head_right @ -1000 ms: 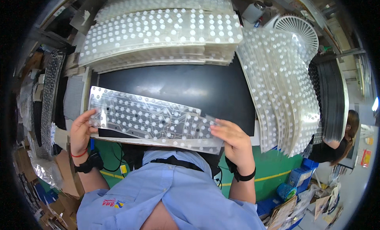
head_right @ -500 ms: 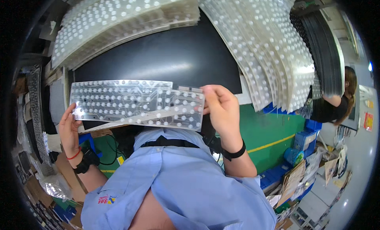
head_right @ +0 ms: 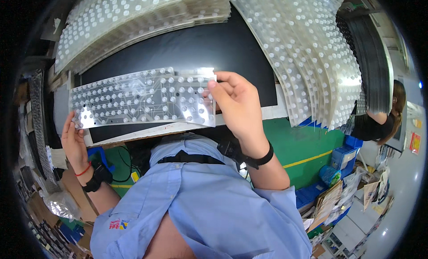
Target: Inspecting and sorting stacks of flexible plastic keyboard membrane components.
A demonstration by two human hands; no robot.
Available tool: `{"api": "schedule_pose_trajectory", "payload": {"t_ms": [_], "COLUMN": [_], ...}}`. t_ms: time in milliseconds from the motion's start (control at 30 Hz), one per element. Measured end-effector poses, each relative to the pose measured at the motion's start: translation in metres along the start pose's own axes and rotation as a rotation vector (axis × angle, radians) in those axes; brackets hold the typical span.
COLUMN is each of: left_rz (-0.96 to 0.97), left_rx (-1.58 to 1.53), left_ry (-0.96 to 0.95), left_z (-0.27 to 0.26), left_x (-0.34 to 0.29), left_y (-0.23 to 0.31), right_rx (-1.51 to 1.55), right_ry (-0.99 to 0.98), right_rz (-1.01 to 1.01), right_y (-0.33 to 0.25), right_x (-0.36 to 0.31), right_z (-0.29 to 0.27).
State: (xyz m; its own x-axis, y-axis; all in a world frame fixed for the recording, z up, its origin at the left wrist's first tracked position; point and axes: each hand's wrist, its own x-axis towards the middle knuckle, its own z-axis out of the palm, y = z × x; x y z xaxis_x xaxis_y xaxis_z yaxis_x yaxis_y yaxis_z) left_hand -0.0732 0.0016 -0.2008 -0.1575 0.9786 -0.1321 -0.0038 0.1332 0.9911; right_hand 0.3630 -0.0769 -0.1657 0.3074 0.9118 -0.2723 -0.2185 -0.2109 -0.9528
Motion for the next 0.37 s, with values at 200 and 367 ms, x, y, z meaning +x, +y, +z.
{"api": "schedule_pose_trajectory", "payload": {"t_ms": [200, 367], "left_rz": [0.046, 0.054], "left_rx": [-0.024, -0.005], "left_ry": [0.059, 0.054], "left_z": [0.01, 0.006], "left_x": [-0.001, 0.002], "left_y": [0.003, -0.002], "right_rx": [0.085, -0.153], "right_ry": [-0.07, -0.043], "right_rz": [0.087, 0.005], "right_y": [-0.004, 0.002], "right_x": [0.026, 0.035], "right_z": [0.003, 0.001]}}
